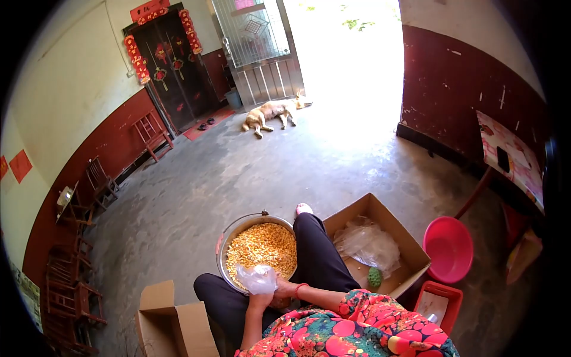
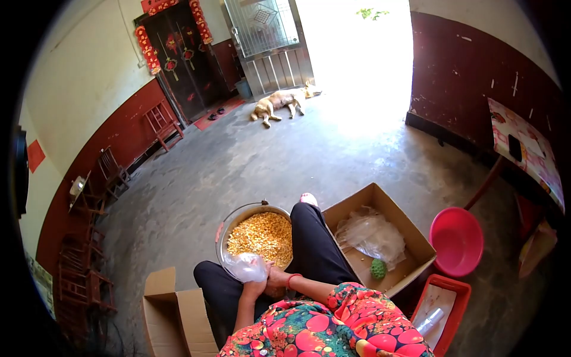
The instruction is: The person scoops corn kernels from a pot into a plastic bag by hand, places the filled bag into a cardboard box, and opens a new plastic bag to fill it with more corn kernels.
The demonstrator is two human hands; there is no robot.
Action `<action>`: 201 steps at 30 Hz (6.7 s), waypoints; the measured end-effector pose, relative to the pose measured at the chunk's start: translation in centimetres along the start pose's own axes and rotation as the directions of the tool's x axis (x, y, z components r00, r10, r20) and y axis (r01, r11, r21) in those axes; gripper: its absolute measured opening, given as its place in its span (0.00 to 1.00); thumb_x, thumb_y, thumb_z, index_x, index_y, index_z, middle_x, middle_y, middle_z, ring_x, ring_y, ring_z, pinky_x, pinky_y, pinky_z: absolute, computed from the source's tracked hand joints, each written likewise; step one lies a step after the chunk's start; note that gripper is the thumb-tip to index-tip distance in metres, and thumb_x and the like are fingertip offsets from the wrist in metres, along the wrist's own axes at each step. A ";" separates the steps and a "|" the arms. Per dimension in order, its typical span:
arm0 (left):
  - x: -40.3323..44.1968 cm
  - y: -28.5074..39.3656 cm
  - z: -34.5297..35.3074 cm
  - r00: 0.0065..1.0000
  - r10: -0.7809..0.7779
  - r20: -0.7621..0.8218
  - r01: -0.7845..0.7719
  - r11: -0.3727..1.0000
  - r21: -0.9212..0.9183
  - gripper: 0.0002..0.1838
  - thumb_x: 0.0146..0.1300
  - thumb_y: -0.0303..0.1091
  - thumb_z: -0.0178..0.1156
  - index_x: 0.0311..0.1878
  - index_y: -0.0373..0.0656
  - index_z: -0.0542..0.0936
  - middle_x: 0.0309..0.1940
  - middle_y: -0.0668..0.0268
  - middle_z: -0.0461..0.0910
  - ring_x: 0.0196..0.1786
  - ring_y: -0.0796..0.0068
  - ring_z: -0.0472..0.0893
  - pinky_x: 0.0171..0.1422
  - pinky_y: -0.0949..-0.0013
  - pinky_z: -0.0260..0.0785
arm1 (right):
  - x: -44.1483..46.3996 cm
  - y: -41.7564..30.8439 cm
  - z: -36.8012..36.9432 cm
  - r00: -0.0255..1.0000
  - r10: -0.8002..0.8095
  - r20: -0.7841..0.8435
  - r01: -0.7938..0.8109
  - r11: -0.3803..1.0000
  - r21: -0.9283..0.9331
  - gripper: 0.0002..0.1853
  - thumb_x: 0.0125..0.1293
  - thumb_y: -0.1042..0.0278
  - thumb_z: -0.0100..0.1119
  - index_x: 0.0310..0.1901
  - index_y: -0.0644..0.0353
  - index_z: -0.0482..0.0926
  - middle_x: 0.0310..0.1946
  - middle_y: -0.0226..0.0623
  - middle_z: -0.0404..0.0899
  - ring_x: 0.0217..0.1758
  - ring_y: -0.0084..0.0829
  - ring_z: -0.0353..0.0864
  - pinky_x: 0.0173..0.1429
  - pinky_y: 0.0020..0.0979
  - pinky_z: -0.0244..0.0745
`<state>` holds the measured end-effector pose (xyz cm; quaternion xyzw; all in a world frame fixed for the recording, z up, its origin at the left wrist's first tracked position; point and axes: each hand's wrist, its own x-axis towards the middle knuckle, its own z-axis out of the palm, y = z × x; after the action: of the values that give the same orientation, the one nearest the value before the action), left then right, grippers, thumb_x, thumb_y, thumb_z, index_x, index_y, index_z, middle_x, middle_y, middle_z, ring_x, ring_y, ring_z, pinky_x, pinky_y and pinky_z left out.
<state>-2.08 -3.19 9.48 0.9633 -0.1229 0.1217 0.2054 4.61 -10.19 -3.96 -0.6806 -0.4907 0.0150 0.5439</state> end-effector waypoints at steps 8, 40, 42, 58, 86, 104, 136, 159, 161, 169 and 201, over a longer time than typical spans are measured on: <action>-1.5 -1.0 -0.8 0.950 -0.294 0.104 0.269 0.605 -0.749 0.27 0.48 0.39 0.63 0.51 0.38 0.69 0.48 0.59 0.70 0.54 0.67 0.67 0.59 0.68 0.57 | 1.5 -9.0 -6.9 0.960 0.263 0.100 -0.281 0.873 0.398 0.16 0.58 0.70 0.46 0.48 0.62 0.69 0.45 0.33 0.72 0.49 0.24 0.67 0.53 0.27 0.63; -1.8 -1.3 1.2 0.898 -0.439 0.018 0.214 0.402 -0.890 0.05 0.56 0.26 0.51 0.35 0.39 0.76 0.26 0.71 0.75 0.28 0.88 0.70 0.32 0.82 0.63 | 5.1 -12.4 -12.9 0.835 0.548 -0.051 -0.549 0.836 0.003 0.16 0.50 0.64 0.59 0.41 0.62 0.74 0.31 0.37 0.78 0.33 0.25 0.76 0.38 0.27 0.70; -1.9 -1.2 1.1 0.900 -0.434 0.032 0.218 0.385 -0.897 0.05 0.56 0.27 0.51 0.34 0.39 0.75 0.25 0.72 0.74 0.28 0.87 0.71 0.32 0.81 0.63 | 4.7 -13.0 -12.8 0.906 0.410 -0.106 -0.395 0.908 0.141 0.17 0.54 0.57 0.56 0.40 0.61 0.74 0.26 0.33 0.76 0.29 0.24 0.74 0.34 0.27 0.69; -1.5 -1.8 2.3 0.941 -0.329 -0.081 0.207 0.747 -0.632 0.11 0.52 0.39 0.57 0.24 0.40 0.76 0.17 0.63 0.71 0.24 0.66 0.69 0.33 0.66 0.61 | 4.4 -15.8 -12.5 0.850 0.522 0.073 -0.397 0.724 -0.563 0.35 0.52 0.53 0.51 0.60 0.52 0.52 0.31 0.57 0.74 0.34 0.51 0.76 0.36 0.44 0.71; -10.8 -3.9 -26.3 0.369 -0.687 -0.626 -0.003 0.672 -0.740 0.12 0.62 0.37 0.48 0.30 0.37 0.73 0.13 0.76 0.59 0.19 0.88 0.57 0.28 0.79 0.56 | 1.8 -13.4 -15.1 0.725 0.676 0.131 -0.683 0.679 0.270 0.08 0.57 0.72 0.48 0.37 0.64 0.72 0.23 0.26 0.72 0.22 0.14 0.67 0.27 0.17 0.64; -21.9 -24.8 -12.1 0.485 -0.839 -0.245 0.621 0.528 -0.579 0.14 0.59 0.35 0.51 0.46 0.38 0.73 0.31 0.65 0.77 0.35 0.77 0.71 0.44 0.72 0.63 | 1.2 -12.7 -15.1 0.755 0.645 0.116 -0.651 0.717 0.248 0.08 0.56 0.71 0.51 0.36 0.63 0.73 0.22 0.25 0.71 0.21 0.14 0.69 0.26 0.17 0.65; -19.7 -22.6 -13.1 0.558 -0.819 0.135 0.719 0.396 -0.572 0.15 0.57 0.40 0.47 0.40 0.40 0.75 0.32 0.69 0.77 0.33 0.72 0.76 0.35 0.68 0.67 | 0.2 -11.4 -13.9 0.876 0.481 0.043 -0.466 0.865 -0.185 0.09 0.53 0.68 0.53 0.34 0.62 0.75 0.22 0.36 0.75 0.27 0.29 0.76 0.34 0.28 0.70; -16.1 -11.7 -14.5 0.625 -0.778 -0.067 0.665 0.575 -0.476 0.39 0.44 0.28 0.65 0.60 0.38 0.56 0.51 0.57 0.67 0.52 0.67 0.68 0.57 0.68 0.59 | 0.2 -12.0 -13.7 0.872 0.488 0.024 -0.473 0.855 -0.213 0.10 0.51 0.68 0.47 0.33 0.57 0.76 0.28 0.44 0.77 0.34 0.42 0.76 0.41 0.37 0.70; -16.3 -12.5 -15.0 0.607 -0.794 0.009 0.689 0.521 -0.504 0.36 0.42 0.27 0.66 0.56 0.38 0.61 0.47 0.59 0.70 0.48 0.68 0.71 0.54 0.68 0.61 | 0.2 -12.3 -13.8 0.879 0.475 0.031 -0.458 0.862 -0.216 0.10 0.51 0.68 0.47 0.33 0.58 0.76 0.27 0.44 0.77 0.33 0.41 0.76 0.40 0.37 0.70; -16.7 -14.7 -13.4 0.631 -0.762 -0.143 0.724 0.645 -0.244 0.30 0.37 0.26 0.68 0.47 0.37 0.69 0.39 0.59 0.76 0.41 0.69 0.75 0.49 0.68 0.66 | -0.2 -12.7 -14.8 0.896 0.320 -0.309 -0.289 0.947 0.142 0.05 0.52 0.77 0.51 0.32 0.64 0.75 0.24 0.38 0.77 0.28 0.25 0.77 0.34 0.25 0.71; 0.7 -2.1 6.9 0.964 -0.265 0.010 0.247 0.886 -0.392 0.13 0.56 0.28 0.51 0.45 0.36 0.73 0.38 0.58 0.74 0.41 0.67 0.75 0.44 0.71 0.67 | -25.6 -2.2 -14.7 0.190 0.926 -0.326 -0.979 0.153 -0.136 0.22 0.48 0.60 0.55 0.47 0.56 0.70 0.43 0.49 0.72 0.48 0.42 0.71 0.50 0.36 0.66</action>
<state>0.42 -4.38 2.81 0.9079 -0.0120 0.0879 0.4096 -1.91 -38.54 -9.42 -0.9111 0.1018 0.2200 0.3334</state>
